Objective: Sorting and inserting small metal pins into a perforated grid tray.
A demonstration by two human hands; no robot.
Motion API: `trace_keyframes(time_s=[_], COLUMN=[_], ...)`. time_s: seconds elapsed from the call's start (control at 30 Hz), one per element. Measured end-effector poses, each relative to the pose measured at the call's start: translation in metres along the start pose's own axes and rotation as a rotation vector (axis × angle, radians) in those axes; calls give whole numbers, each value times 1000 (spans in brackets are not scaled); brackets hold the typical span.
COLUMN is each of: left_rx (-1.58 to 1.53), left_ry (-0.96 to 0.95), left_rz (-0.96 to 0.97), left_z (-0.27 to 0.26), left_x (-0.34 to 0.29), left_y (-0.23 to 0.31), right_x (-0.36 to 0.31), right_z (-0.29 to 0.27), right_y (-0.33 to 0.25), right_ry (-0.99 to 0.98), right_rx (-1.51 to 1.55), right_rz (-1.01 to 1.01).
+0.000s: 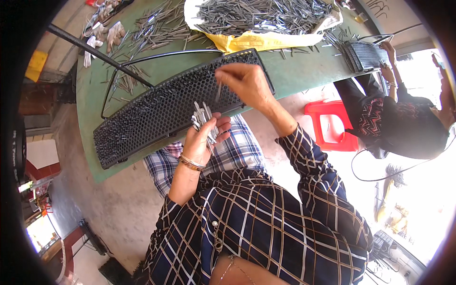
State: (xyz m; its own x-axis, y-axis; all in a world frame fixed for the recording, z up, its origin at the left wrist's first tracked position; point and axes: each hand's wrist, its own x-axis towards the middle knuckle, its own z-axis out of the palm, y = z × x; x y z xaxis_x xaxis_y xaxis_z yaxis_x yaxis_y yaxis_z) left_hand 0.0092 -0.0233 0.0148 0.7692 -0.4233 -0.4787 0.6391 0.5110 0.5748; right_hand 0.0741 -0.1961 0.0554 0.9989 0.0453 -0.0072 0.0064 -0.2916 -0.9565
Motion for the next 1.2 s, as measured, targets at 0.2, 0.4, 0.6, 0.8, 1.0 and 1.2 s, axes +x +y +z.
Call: trace_keyframes(time_s=[0.2,0.4,0.6,0.8,1.0,1.2], left_rx=[-28,20,29,-17,18,62], left_ry=[14,9,49,49,40,20], left_rz=[-70,-91,-75,-73,-43,32], left_z=[0,-3,-10,-8,-11,-1], left_x=[7,5,3,2,3,3], left_y=[-8,-6,-6,-7,-8,-6], right_x=[32,46,45,41,11,-20], right_z=[3,13,14,11,7,14], right_y=[13,36,32,38,15,14], right_ry=[255,240,148,123,-13,-274], right_rx=[-215,-319,-627,-735,-413,-159], right_rz=[-337,-514,-748,-785,-390,-28])
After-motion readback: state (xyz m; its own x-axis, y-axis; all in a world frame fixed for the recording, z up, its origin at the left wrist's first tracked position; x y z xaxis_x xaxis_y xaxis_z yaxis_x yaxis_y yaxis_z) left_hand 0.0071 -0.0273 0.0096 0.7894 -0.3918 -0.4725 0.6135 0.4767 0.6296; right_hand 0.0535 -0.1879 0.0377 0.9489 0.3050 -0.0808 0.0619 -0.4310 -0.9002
